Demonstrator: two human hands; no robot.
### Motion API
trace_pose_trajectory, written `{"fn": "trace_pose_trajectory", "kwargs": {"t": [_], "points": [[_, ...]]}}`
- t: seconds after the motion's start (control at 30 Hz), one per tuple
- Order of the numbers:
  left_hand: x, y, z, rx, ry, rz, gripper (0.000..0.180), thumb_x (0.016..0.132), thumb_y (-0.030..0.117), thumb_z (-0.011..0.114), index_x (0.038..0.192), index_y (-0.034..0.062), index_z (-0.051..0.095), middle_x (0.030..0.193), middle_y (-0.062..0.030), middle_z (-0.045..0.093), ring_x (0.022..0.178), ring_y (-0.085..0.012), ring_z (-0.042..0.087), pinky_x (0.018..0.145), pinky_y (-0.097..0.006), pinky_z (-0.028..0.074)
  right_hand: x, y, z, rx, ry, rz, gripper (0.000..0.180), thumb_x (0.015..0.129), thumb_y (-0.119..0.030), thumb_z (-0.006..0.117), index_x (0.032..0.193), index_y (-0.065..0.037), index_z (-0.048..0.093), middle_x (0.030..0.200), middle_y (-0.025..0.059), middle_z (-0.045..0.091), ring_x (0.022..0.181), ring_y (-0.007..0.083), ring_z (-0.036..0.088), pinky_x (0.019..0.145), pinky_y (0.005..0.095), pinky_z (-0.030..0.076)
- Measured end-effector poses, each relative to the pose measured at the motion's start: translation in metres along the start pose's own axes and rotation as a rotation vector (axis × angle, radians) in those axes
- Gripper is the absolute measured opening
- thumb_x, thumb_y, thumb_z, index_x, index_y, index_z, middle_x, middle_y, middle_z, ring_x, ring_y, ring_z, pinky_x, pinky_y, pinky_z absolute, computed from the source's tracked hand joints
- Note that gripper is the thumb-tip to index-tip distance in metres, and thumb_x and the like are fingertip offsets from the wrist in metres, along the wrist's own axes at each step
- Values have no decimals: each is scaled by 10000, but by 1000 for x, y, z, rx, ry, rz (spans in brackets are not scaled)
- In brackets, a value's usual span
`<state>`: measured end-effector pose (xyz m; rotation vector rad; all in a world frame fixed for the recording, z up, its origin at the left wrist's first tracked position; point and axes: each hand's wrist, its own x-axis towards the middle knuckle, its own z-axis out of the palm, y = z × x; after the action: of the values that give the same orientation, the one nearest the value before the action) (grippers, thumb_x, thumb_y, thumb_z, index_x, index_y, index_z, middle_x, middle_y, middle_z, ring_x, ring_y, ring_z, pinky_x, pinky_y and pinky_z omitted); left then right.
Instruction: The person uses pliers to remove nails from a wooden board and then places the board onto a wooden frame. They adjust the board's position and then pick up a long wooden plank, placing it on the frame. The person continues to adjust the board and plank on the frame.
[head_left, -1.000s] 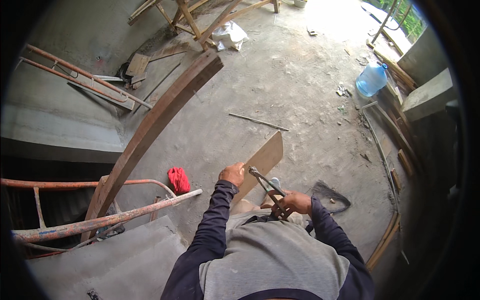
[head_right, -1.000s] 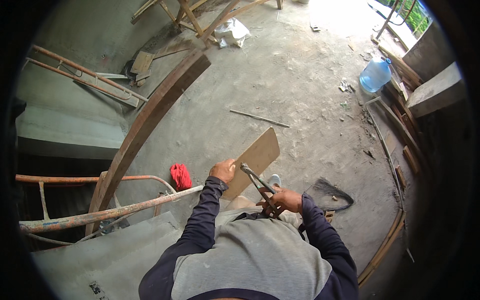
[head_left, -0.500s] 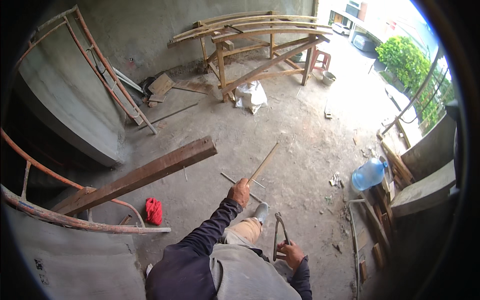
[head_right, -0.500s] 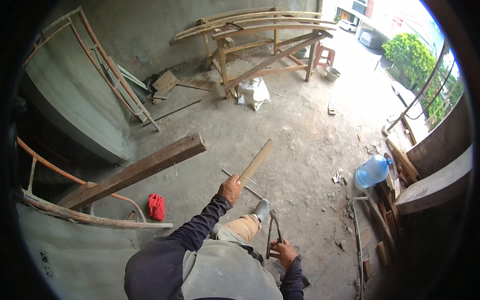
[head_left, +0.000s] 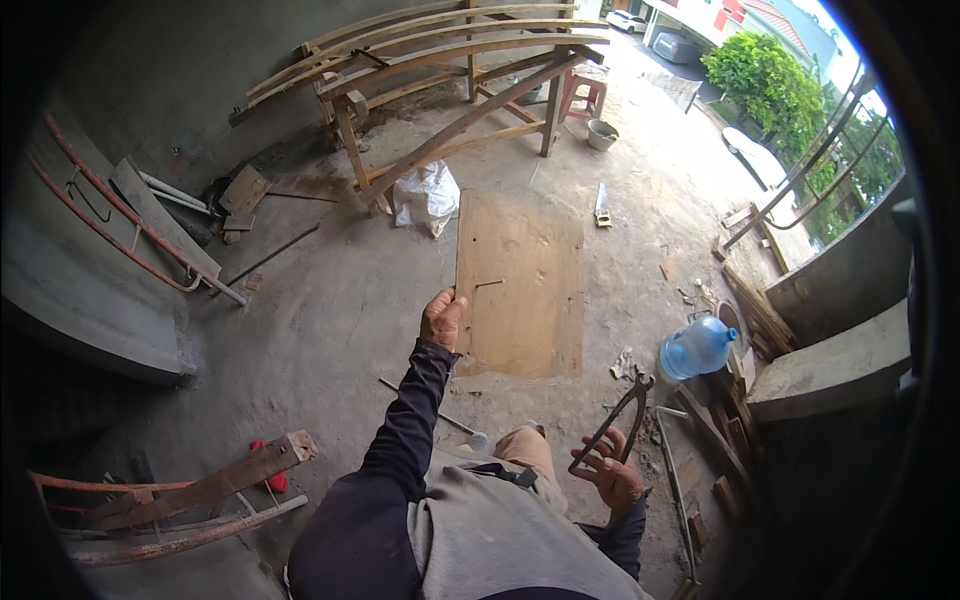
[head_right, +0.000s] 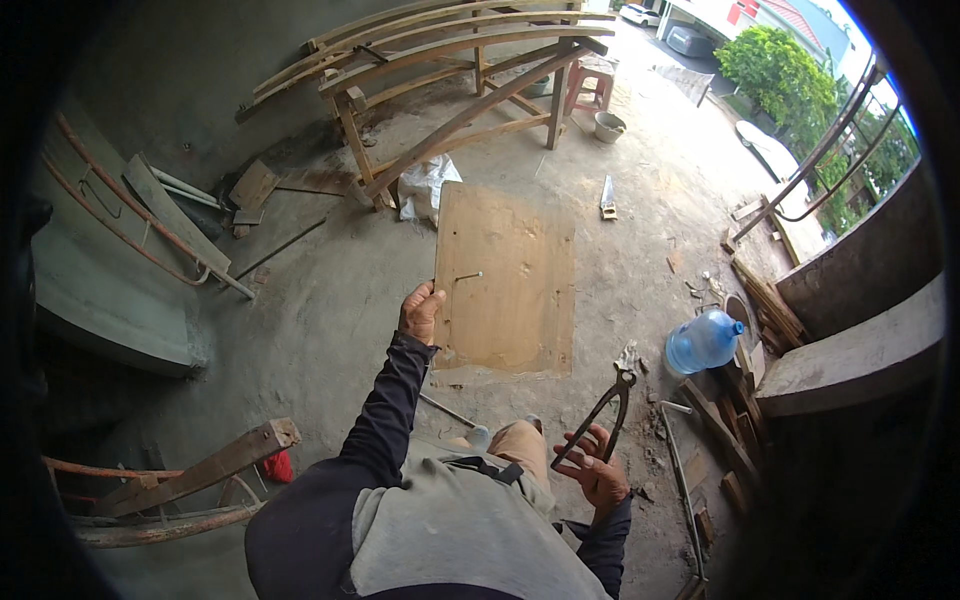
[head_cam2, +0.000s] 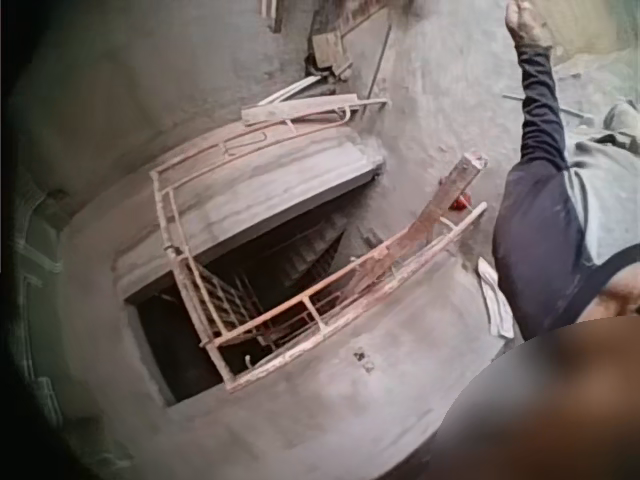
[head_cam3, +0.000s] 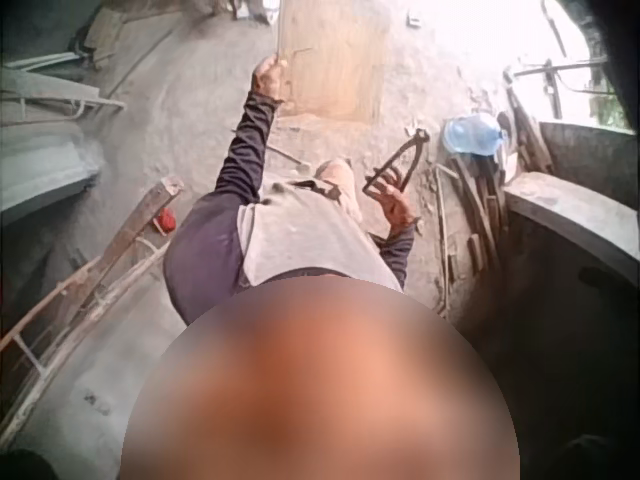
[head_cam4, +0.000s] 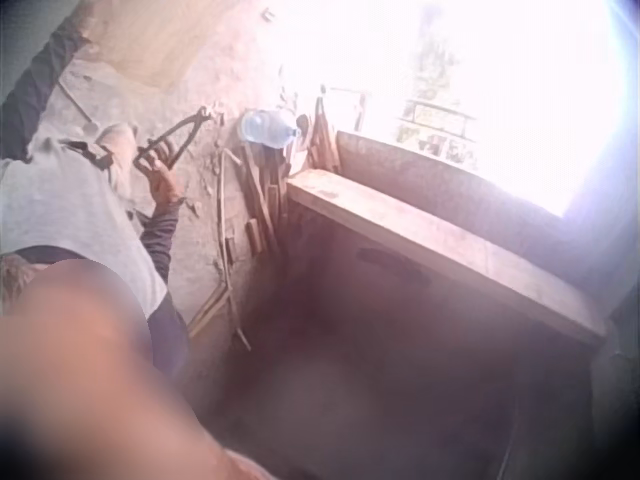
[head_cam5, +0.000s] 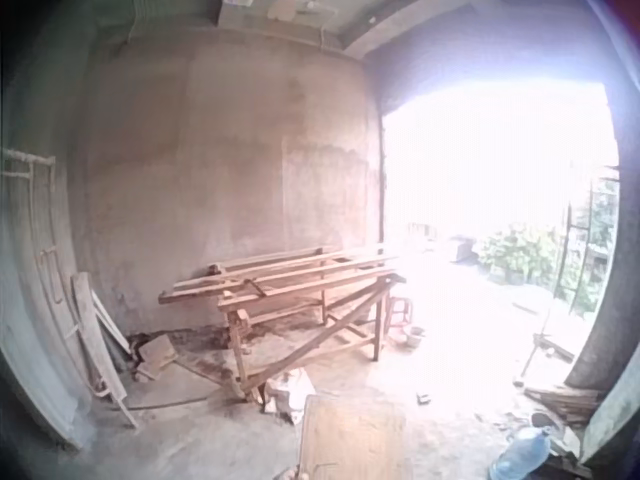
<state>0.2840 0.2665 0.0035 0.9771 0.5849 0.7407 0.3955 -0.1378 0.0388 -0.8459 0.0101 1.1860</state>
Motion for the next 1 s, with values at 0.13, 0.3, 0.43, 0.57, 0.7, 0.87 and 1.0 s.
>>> {"fn": "trace_pose_trajectory", "kwargs": {"t": [0.13, 0.3, 0.43, 0.57, 0.7, 0.87, 1.0], "points": [[40, 17, 16, -30, -5, 70, 378, 908, 155, 520, 1226, -45, 553, 1115, -82, 640, 999, -147, 596, 914, -292, 459, 122, -52, 36, 18, -205, 52, 483, 843, -34, 628, 1291, -50, 446, 955, 90, 628, 894, 239, 675, 859, 559, 552], [64, 38, 41, 150, 84, 73, 363, 909, 177, 541, 1187, -54, 572, 1043, -77, 653, 920, -130, 605, 852, -280, 481, 261, -100, 97, -568, -163, -38, 293, 860, -130, 700, 1095, -22, 560, 946, 67, 611, 830, 185, 647, 724, 349, 565], [84, 67, 50, 572, 154, 111, 371, 944, 212, 515, 1197, -51, 583, 1001, -64, 660, 893, -114, 587, 812, -273, 478, 346, -128, 176, -976, -313, -153, 314, 852, -184, 739, 1042, -6, 563, 841, 75, 627, 740, 173, 652, 659, 325, 556], [94, 78, 48, 778, 312, 149, 341, 960, 200, 498, 1198, -26, 590, 918, -97, 674, 836, -135, 595, 780, -297, 490, 407, -124, 230, -863, -518, 71, 249, 838, -109, 691, 1008, -6, 541, 842, 88, 625, 715, 190, 660, 675, 336, 570], [109, 78, 22, 962, 428, 128, 268, 929, 172, 546, 1138, 13, 599, 859, -187, 663, 807, -266, 667, 719, -358, 514, 451, -100, 257, -972, -638, 239, 265, 835, -92, 679, 1033, -2, 528, 815, 83, 617, 685, 187, 655, 633, 338, 572], [145, 83, -41, 1212, 408, 96, 230, 877, 163, 641, 1060, 31, 598, 902, -224, 654, 864, -426, 639, 671, -450, 524, 522, -62, 296, -1292, -841, 460, 210, 848, -93, 669, 957, -18, 507, 767, 71, 595, 628, 170, 640, 553, 317, 557], [184, 102, -106, 1056, 362, -21, 227, 885, 177, 648, 1048, 21, 617, 895, -235, 652, 882, -425, 637, 691, -438, 517, 571, -30, 328, -1253, -825, 404, 179, 869, -111, 644, 953, -37, 504, 735, 65, 587, 598, 148, 603, 517, 297, 515]]}}
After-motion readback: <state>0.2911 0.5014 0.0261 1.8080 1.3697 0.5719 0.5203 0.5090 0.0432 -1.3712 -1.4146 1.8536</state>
